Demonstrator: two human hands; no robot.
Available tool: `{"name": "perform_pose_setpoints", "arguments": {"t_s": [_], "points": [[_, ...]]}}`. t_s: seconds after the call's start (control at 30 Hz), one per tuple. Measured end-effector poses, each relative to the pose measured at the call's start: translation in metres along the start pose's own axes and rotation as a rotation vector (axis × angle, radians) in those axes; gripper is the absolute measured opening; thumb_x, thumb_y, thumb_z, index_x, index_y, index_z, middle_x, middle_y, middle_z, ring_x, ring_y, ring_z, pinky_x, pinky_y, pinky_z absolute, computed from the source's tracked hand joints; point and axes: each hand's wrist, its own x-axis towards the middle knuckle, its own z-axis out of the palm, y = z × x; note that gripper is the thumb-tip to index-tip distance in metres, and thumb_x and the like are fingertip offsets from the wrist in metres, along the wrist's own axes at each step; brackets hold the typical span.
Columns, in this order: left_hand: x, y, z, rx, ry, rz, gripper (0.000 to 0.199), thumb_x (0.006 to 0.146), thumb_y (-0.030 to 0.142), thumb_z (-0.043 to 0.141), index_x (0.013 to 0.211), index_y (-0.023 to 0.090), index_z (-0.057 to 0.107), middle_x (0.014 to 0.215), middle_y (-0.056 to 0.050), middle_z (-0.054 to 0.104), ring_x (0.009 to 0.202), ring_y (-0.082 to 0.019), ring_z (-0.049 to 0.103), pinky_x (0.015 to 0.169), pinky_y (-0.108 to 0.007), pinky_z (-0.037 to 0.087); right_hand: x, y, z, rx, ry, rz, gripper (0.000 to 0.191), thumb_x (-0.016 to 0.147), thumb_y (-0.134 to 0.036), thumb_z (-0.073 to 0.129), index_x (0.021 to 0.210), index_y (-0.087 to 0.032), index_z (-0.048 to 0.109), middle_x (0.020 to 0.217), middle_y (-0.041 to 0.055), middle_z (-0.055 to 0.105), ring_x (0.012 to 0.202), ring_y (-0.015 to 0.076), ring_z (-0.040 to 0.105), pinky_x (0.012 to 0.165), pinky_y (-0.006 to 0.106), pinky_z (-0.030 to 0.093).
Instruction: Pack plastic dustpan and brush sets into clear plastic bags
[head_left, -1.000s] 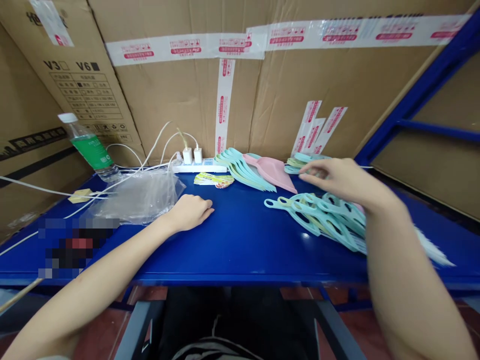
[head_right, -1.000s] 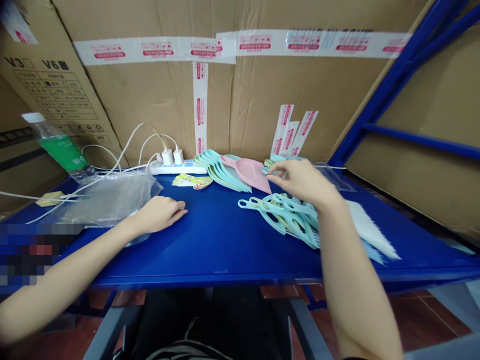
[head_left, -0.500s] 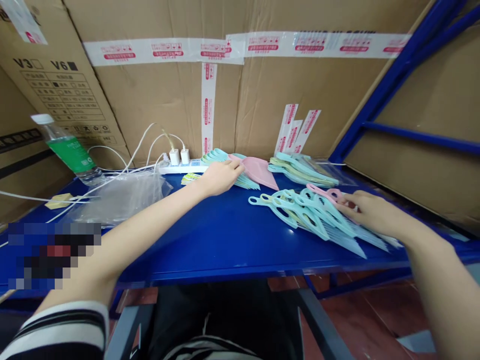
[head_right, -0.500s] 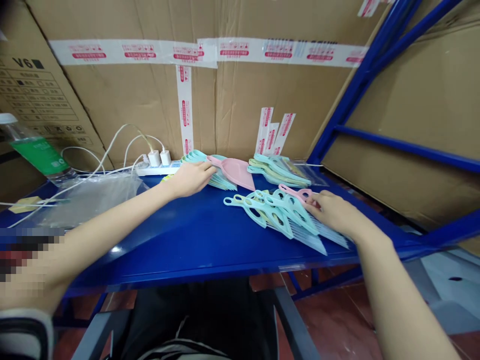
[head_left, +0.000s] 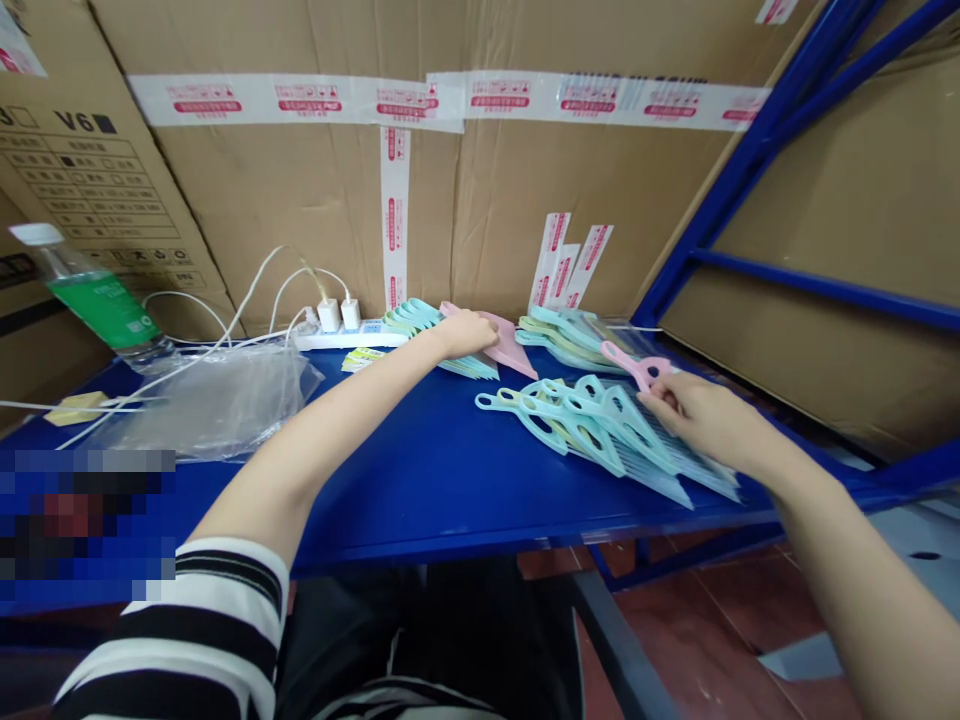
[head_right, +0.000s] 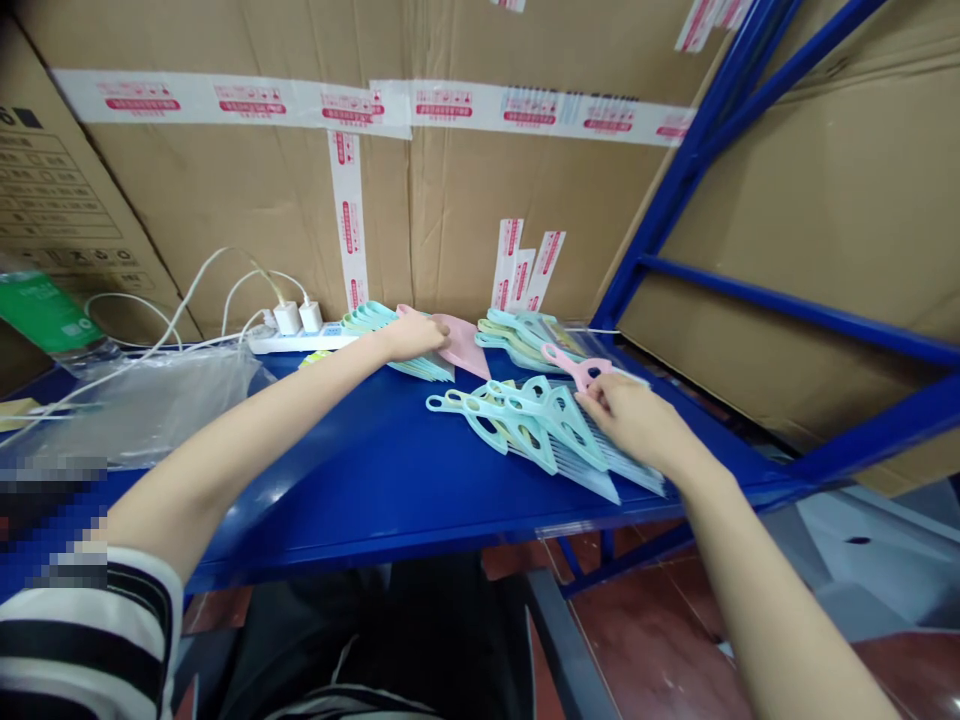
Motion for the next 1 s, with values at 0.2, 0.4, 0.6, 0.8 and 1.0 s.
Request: {"name": "perform_pose_setpoints", "arguments": {"t_s": [0.2,0.4,0.6,0.8,1.0], "points": [[-0.05,-0.004,-0.012,0.197,0.068,0.047,0.027,0.089,-0.001,0.044,0.094,0.011,0.068,0.092,-0.012,0.069,0.094,-0.024,0.064,0.067,-0.031,0.045,0.006,-0.033,-0.009,0.032,0.221,-0.237,0.024,0.083,-0.042,0.037,0.064,-0.028,0.029,0.065,0.0057,0.049,0.062,0.0223,0.049,0.056,0.034,0.037],[-0.13,-0.008,-0.004,0.336,0.185,0.028,0.022,0.094,0.007,0.044,0.093,0.014,0.065,0.08,-0.005,0.064,0.075,-0.016,0.062,0.059,-0.026,0.044,0.018,-0.099,-0.011,0.03,0.202,-0.404,0.022,0.087,-0.035,0.046,0.069,-0.025,0.039,0.073,0.0045,0.055,0.067,0.0202,0.053,0.059,0.03,0.035],[-0.199,0.019,0.014,0.345,0.308,0.166,0.029,0.093,0.0,0.035,0.09,0.012,0.062,0.078,-0.004,0.063,0.066,-0.014,0.059,0.053,-0.025,0.042,0.03,-0.177,-0.003,0.031,0.012,-0.558,0.023,0.093,-0.031,0.049,0.073,-0.02,0.054,0.08,0.0057,0.063,0.075,0.0194,0.058,0.063,0.028,0.033],[-0.217,0.04,0.016,0.263,0.32,0.227,0.028,0.093,0.001,0.037,0.081,0.015,0.059,0.072,-0.001,0.059,0.059,-0.013,0.056,0.051,-0.025,0.042,0.033,-0.222,0.016,0.003,-0.115,-0.607,0.025,0.093,-0.032,0.049,0.079,-0.017,0.065,0.078,0.0068,0.069,0.071,0.0192,0.059,0.057,0.029,0.026],[-0.211,0.057,0.025,0.203,0.378,0.296,0.031,0.093,0.0,0.036,0.081,0.015,0.062,0.069,-0.001,0.06,0.059,-0.013,0.058,0.055,-0.025,0.046,0.02,-0.231,0.035,0.04,-0.208,-0.59,0.03,0.094,-0.033,0.049,0.074,-0.018,0.066,0.072,0.0051,0.068,0.069,0.0183,0.059,0.056,0.029,0.025]]}}
